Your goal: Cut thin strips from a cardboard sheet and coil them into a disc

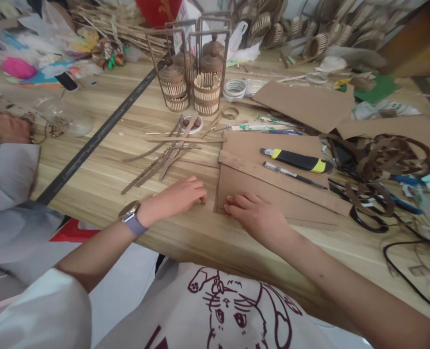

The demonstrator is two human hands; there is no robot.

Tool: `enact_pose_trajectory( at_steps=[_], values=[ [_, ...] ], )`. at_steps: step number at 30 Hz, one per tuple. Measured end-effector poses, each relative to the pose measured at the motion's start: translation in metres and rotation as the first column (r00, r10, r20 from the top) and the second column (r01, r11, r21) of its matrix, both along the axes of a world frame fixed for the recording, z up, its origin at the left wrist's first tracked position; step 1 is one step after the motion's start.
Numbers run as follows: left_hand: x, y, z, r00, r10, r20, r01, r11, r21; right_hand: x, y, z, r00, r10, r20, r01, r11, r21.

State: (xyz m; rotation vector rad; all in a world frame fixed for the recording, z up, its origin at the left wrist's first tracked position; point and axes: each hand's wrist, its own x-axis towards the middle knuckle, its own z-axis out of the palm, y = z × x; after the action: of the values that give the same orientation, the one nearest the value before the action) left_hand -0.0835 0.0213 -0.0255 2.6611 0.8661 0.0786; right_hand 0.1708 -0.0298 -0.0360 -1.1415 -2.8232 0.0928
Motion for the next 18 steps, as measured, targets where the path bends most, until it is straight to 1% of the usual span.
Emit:
enact_pose_trajectory(
  at_steps=[2,4,7,9,10,12,13,14,16,18],
  values=[
    [-0.009,0.004,0.002,0.997,0.076,-0.016,-0.075,0.995,0.072,-0.001,0.000,0.000,1.000,-0.005,-0.018,0.005,1.000,-0.018],
    [-0.013,0.006,0.003,0.990,0.138,-0.018,-0.133,0.974,0.181,-0.001,0.001,0.004,0.999,-0.008,-0.047,0.005,0.999,-0.053],
    [-0.005,0.005,0.002,0.985,0.171,-0.010,-0.160,0.939,0.304,0.004,0.006,0.017,0.992,-0.006,-0.130,-0.016,0.986,-0.166],
    [0.006,0.002,0.001,0.985,0.170,0.007,-0.164,0.933,0.321,0.016,0.016,0.028,0.981,-0.065,-0.182,0.024,0.976,-0.217],
    [0.012,-0.001,-0.001,0.986,0.164,0.021,-0.163,0.935,0.316,0.025,0.024,0.033,0.972,-0.139,-0.188,0.099,0.974,-0.206],
    [0.024,-0.006,-0.003,0.990,0.132,0.045,-0.140,0.947,0.288,0.048,0.045,0.039,0.952,-0.260,-0.161,0.250,0.965,-0.079],
    [0.030,-0.009,-0.005,0.994,0.097,0.055,-0.109,0.955,0.275,0.062,0.057,0.040,0.933,-0.331,-0.144,0.334,0.943,-0.001],
    [0.035,-0.011,-0.007,0.996,0.068,0.057,-0.080,0.962,0.262,0.076,0.069,0.040,0.911,-0.399,-0.103,0.406,0.913,0.049],
    [0.042,-0.013,-0.011,0.999,0.004,0.036,-0.012,0.970,0.244,0.100,0.090,0.036,0.880,-0.474,-0.010,0.473,0.877,0.083],
    [0.046,-0.013,-0.014,1.000,-0.016,0.004,0.014,0.974,0.226,0.117,0.104,0.029,0.884,-0.466,0.038,0.465,0.884,0.047]
  ],
)
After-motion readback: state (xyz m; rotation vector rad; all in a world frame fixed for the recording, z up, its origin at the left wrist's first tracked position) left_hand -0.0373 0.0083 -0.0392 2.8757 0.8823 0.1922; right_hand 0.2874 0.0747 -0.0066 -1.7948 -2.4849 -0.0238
